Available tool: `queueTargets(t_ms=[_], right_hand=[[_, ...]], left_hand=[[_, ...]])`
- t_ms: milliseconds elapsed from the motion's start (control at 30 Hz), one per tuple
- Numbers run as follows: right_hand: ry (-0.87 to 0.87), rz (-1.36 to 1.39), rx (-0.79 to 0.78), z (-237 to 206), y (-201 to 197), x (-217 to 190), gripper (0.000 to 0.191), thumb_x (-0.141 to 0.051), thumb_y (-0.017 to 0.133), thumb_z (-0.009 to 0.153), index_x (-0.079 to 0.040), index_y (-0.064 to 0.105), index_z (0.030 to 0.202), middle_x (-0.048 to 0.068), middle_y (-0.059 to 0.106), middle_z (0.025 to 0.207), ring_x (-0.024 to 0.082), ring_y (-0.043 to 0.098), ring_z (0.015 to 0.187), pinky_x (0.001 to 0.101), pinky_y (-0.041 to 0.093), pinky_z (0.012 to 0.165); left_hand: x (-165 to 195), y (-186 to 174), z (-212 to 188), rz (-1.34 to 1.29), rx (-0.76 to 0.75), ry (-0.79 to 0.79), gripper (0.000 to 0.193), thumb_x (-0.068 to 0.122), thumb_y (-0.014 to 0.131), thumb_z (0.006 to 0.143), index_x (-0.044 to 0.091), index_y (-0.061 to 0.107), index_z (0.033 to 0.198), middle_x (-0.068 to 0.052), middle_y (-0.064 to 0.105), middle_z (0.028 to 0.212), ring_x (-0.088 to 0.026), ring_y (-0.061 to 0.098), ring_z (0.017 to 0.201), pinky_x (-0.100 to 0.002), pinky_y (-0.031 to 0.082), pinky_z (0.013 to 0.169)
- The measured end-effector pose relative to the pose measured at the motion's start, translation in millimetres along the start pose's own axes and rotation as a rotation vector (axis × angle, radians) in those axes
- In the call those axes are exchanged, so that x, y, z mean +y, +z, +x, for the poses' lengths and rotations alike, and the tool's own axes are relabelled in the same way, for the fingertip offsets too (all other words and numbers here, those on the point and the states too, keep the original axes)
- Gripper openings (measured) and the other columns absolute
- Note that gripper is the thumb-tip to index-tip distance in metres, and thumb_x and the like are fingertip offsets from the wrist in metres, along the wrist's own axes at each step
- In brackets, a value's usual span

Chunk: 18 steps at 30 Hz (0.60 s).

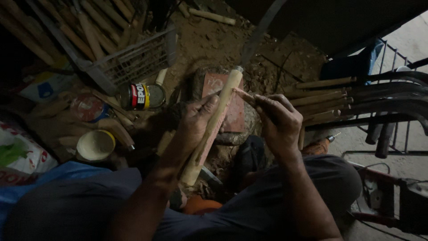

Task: The person sits on the floor and uses a small knife to scrape and smooth the surface of wooden tool handles. They repeatedly pick up handles from a nearby crate, scrape them, and place them back. The workspace contains wood shavings, a brick, and several finished handles.

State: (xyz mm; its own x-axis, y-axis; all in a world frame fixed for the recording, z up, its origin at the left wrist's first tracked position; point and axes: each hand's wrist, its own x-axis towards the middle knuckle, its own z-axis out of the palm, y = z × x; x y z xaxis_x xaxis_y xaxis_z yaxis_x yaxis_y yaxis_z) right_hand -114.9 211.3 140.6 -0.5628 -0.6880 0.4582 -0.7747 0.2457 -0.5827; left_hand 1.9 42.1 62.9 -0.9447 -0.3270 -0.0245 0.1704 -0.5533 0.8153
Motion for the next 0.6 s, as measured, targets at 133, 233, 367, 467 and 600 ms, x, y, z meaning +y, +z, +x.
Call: queueTargets(t_ms=[133, 233, 367, 467, 600], right_hand=[[-0.008, -0.157, 0.044, 1, 0, 0, 0.022, 0.004, 0.072, 0.099, -0.001, 0.075, 0.12, 0.013, 0.073, 0.111, 0.021, 0.075, 0.098, 0.0295, 0.062, 0.08], [0.017, -0.119, 0.075, 0, 0, 1, 0.022, 0.003, 0.072, 0.1, -0.003, 0.075, 0.121, 0.013, 0.072, 0.112, 0.02, 0.074, 0.097, 0.0285, 0.062, 0.078], [-0.049, -0.124, 0.08, -5, 3, 6, 0.023, 0.001, 0.073, 0.1, -0.005, 0.076, 0.122, 0.013, 0.072, 0.113, 0.021, 0.073, 0.1, 0.0285, 0.063, 0.078], [-0.155, -0.186, 0.082, -8, 7, 9, 0.021, -0.002, 0.076, 0.1, -0.007, 0.076, 0.12, 0.01, 0.073, 0.111, 0.021, 0.072, 0.102, 0.0322, 0.061, 0.082], [-0.173, -0.202, 0.023, -13, 10, 10, 0.018, -0.002, 0.077, 0.097, -0.008, 0.079, 0.114, 0.01, 0.075, 0.107, 0.019, 0.071, 0.091, 0.0308, 0.059, 0.071]], left_hand=[[-2, -2, 0, 0.005, -0.013, -0.003, 0.058, 0.044, 0.049, 0.107, 0.002, 0.059, 0.146, -0.005, 0.063, 0.079, -0.012, 0.061, 0.068, -0.028, 0.054, 0.06], [-5, -4, 3, 0.04, -0.003, 0.008, 0.058, 0.043, 0.051, 0.107, 0.001, 0.059, 0.147, -0.005, 0.063, 0.08, -0.012, 0.061, 0.07, -0.029, 0.053, 0.06], [-8, -6, 4, 0.029, -0.002, 0.015, 0.057, 0.042, 0.053, 0.108, 0.0, 0.059, 0.146, -0.006, 0.067, 0.09, -0.013, 0.063, 0.079, -0.03, 0.055, 0.069], [-7, -6, 2, 0.037, -0.002, 0.017, 0.058, 0.043, 0.05, 0.108, 0.001, 0.059, 0.146, -0.006, 0.07, 0.098, -0.012, 0.065, 0.087, -0.029, 0.057, 0.076], [-1, -3, 0, 0.017, 0.016, -0.003, 0.058, 0.043, 0.047, 0.109, 0.001, 0.06, 0.146, -0.007, 0.064, 0.085, -0.013, 0.061, 0.074, -0.029, 0.054, 0.065]])
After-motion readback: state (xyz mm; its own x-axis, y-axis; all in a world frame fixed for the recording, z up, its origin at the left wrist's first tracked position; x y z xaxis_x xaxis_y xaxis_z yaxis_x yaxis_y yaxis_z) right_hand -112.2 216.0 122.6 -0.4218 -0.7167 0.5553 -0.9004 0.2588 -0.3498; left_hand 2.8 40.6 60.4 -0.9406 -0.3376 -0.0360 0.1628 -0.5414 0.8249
